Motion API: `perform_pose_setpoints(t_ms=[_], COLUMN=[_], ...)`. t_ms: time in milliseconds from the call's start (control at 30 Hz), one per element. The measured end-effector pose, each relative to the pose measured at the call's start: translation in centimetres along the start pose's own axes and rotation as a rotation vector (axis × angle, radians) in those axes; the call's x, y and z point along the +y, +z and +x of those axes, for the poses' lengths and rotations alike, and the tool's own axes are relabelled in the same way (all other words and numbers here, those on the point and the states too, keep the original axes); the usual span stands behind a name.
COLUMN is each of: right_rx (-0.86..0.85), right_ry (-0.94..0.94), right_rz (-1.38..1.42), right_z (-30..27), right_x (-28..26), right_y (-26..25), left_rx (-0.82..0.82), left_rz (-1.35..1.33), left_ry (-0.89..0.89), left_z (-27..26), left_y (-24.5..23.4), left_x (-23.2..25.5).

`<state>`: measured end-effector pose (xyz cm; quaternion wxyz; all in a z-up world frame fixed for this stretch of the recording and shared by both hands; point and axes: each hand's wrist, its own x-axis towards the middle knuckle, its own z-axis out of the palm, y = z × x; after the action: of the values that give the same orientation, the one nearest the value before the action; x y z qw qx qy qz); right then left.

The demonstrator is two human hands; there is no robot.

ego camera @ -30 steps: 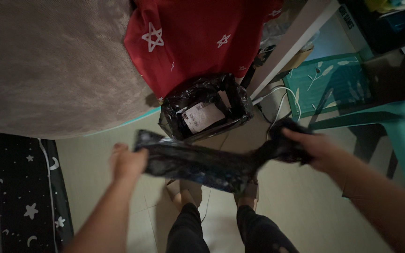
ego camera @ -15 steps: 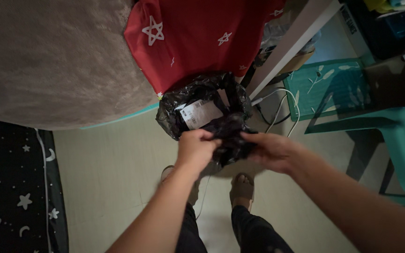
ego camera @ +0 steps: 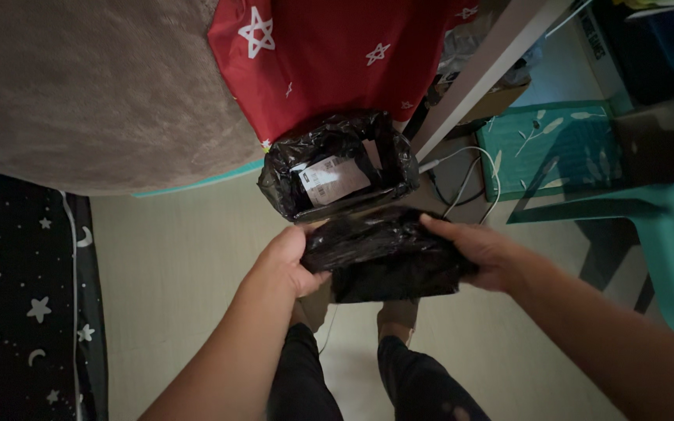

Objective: The person unfolds a black plastic trash bag and lines a red fabric-covered bin with it. They adjust the bag edges around the bin rim and smooth the interior to fit the container.

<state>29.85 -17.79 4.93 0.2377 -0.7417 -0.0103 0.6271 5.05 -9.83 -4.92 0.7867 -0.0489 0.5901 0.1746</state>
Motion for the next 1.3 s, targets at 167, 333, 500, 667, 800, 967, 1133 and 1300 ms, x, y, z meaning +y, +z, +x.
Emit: perform_pose_setpoints(t_ms=[167, 333, 500, 667, 800, 967, 1133, 1300], right_rx=[-0.002, -0.116, -0.234, -0.097, -0.213, -0.145, -0.046, 0.010], right_ry=[-0.052, -0.031, 0.027, 0.025, 0.036, -0.025, 0.069, -0.004], right_rz=[-0.076, -0.019, -0.088, -0.192, 0.204, 0.584, -0.090, 0.296], right_z=[0.0, 0.1, 0.0, 0.8, 0.8, -0.2, -0.9, 0.6], right_x=[-0.3, 0.5, 1.6, 1.6, 1.2, -0.2, -0.7, -1.8], right_y=[-1.4, -2.0, -0.6, -1.6, -2.6, -4.2, -3.8, -3.8], left_rx=[0.105, 0.184, 0.052, 0.125, 0.329, 0.109, -0.263, -0.076], left_rz=[0.197, 0.429, 0.673, 0.880, 0.985, -0.113, -0.482, 0.454], left_ry=[0.357, 0.352, 0.470, 0.564, 0.511, 0.256, 0.243, 0.305], left_z=[-1.7, -4.4, -5.6, -5.2, -4.5, 1.0, -0.2, -5.2], left_y=[1.0, 3.6, 6.5, 6.8, 6.1, 1.6, 1.7, 4.3], left_x=[-0.5, -3.8, -7.9, -8.0, -8.6, -8.7, -7.6, -7.1])
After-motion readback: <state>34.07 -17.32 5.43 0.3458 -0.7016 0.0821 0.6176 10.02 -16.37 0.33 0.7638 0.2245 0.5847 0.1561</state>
